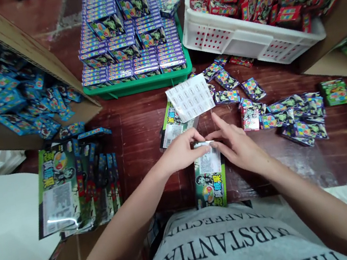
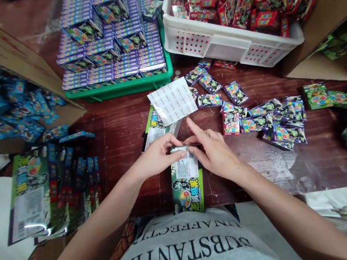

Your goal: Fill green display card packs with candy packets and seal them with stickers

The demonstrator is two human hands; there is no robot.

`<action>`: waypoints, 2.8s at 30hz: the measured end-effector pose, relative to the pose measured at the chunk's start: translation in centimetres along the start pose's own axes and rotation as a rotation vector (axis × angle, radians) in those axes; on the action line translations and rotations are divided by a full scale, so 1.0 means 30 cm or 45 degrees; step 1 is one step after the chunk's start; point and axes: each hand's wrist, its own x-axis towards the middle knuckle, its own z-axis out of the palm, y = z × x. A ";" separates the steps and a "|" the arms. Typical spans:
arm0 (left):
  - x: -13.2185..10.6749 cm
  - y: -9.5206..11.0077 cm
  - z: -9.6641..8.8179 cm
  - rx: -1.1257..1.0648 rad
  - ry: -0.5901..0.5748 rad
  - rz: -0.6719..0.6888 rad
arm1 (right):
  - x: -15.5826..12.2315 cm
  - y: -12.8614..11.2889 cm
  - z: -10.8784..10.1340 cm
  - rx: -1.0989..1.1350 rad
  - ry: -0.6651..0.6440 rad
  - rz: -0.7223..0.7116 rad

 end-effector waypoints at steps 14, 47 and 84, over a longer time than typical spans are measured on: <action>-0.242 -0.038 0.087 -0.463 0.570 0.060 | -0.138 0.032 0.045 0.859 1.043 0.295; -0.231 -0.008 0.114 -0.041 -0.114 0.103 | 0.072 -0.047 -0.241 0.089 -0.308 -0.134; -0.222 0.057 0.067 -0.079 0.242 0.106 | -0.142 -0.085 0.022 0.625 0.193 0.082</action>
